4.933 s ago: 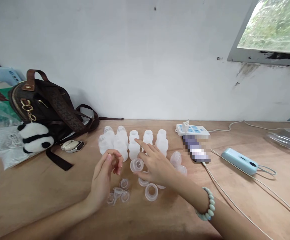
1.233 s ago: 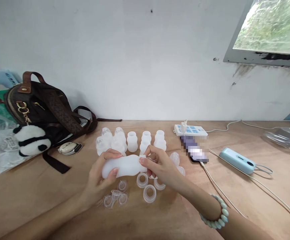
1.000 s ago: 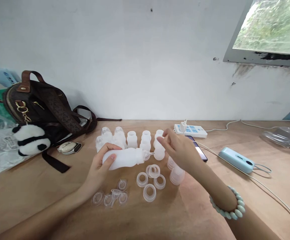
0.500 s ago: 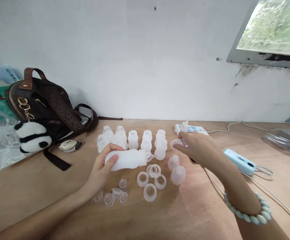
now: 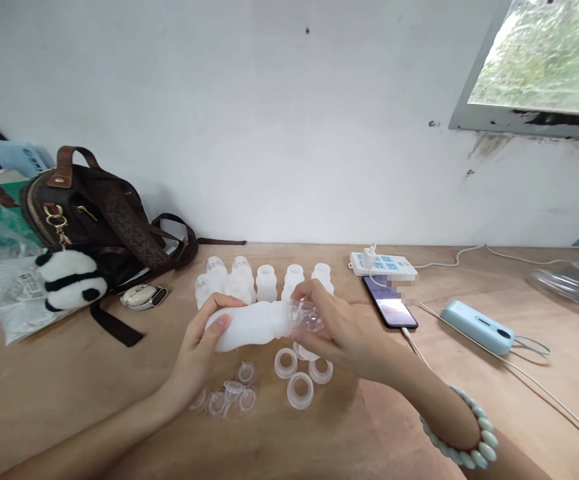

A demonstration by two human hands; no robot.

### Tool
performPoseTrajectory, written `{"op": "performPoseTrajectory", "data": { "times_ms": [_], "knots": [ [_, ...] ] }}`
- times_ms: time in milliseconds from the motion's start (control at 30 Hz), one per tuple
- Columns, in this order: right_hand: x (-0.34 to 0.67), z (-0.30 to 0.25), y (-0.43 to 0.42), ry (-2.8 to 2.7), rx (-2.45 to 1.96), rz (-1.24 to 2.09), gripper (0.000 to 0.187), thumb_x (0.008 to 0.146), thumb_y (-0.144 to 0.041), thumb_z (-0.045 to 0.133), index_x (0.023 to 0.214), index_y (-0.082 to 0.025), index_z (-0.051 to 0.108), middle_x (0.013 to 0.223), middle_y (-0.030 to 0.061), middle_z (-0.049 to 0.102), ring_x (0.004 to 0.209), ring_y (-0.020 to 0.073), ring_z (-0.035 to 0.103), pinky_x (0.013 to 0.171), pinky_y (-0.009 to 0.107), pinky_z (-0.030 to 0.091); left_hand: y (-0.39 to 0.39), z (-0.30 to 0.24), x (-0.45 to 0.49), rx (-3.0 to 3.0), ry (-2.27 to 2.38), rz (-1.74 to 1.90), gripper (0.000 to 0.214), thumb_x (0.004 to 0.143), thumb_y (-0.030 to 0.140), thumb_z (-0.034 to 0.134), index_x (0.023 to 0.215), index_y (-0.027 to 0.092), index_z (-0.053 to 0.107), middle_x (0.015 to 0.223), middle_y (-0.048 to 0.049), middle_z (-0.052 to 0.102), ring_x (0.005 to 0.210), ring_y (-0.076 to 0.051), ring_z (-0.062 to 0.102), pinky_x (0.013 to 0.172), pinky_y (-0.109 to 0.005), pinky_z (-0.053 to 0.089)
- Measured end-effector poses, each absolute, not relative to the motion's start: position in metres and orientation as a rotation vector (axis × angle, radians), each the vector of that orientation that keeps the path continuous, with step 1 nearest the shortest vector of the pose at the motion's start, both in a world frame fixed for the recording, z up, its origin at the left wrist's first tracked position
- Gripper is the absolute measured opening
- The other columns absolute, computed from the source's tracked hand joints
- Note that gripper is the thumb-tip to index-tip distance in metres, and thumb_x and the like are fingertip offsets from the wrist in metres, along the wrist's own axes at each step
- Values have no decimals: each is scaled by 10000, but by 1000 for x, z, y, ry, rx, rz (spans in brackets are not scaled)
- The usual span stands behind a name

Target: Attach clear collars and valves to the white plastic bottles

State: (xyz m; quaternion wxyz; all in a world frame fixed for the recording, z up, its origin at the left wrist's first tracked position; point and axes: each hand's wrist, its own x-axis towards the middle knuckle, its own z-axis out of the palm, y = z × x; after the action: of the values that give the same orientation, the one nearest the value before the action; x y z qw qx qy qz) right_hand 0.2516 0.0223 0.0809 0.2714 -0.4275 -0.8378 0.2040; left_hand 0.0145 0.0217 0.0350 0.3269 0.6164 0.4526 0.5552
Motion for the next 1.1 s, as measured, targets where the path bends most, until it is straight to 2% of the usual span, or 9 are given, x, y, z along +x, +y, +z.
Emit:
{"op": "performPoseTrajectory", "data": {
  "times_ms": [100,167,300,467,600,667,733,867,1100],
  "knots": [
    [244,75,23,-2269,-1026,531,449,848,-440,683,1235,-277,522,1191,86,649,1019,273,636,784,382,532,19,32,16,1609,1121,1442,210,863,384,492,859,198,589,835,-24,615,782,-208,560,705,-306,435],
    [237,70,24,-2257,-921,505,513,789,-439,753,1228,-276,545,1137,66,681,959,247,652,772,363,535,17,30,17,1598,1080,1432,201,869,382,502,877,200,584,848,-21,609,774,-199,554,693,-294,435],
    [227,60,24,-2181,-797,417,403,806,-398,745,1143,-236,596,999,63,692,835,199,646,682,310,518,14,29,18,1584,1077,1448,197,868,381,504,871,199,580,832,-17,592,748,-190,537,664,-283,423],
    [224,51,22,-2168,-822,291,278,845,-348,661,1062,-203,563,914,57,657,725,165,595,581,267,464,15,25,19,1557,1130,1411,225,862,394,487,850,192,586,807,-11,578,720,-182,509,651,-279,403],
    [227,54,24,-2199,-831,244,251,825,-312,647,1026,-200,545,866,31,651,639,135,557,521,239,423,19,21,17,1573,1116,1347,247,892,407,460,880,193,582,826,-8,567,749,-184,512,675,-280,409],
    [231,60,25,-2203,-893,284,263,807,-298,666,1018,-209,537,907,36,660,688,147,584,554,246,445,24,20,14,1635,1055,1259,250,906,415,472,938,196,589,878,-14,582,807,-194,537,719,-289,423],
    [235,67,27,-2177,-995,349,301,786,-305,696,1013,-219,517,961,45,662,759,169,612,598,264,470,30,21,11,1750,1014,1153,264,884,424,554,1016,202,608,954,-25,597,896,-213,557,792,-310,432],
    [236,73,28,-2077,-1081,428,385,743,-333,753,1006,-232,490,965,33,653,788,178,619,617,271,488,38,24,8,2067,1066,952,450,733,424,781,1094,195,642,1047,-57,612,1006,-262,559,882,-360,429],
    [220,64,36,-2134,-1040,233,365,792,-255,722,1110,-213,549,916,28,646,750,166,591,645,276,494,39,28,5,2250,1234,559,384,827,498,681,1024,168,660,980,-74,695,924,-277,634,777,-353,464]
  ]
}}
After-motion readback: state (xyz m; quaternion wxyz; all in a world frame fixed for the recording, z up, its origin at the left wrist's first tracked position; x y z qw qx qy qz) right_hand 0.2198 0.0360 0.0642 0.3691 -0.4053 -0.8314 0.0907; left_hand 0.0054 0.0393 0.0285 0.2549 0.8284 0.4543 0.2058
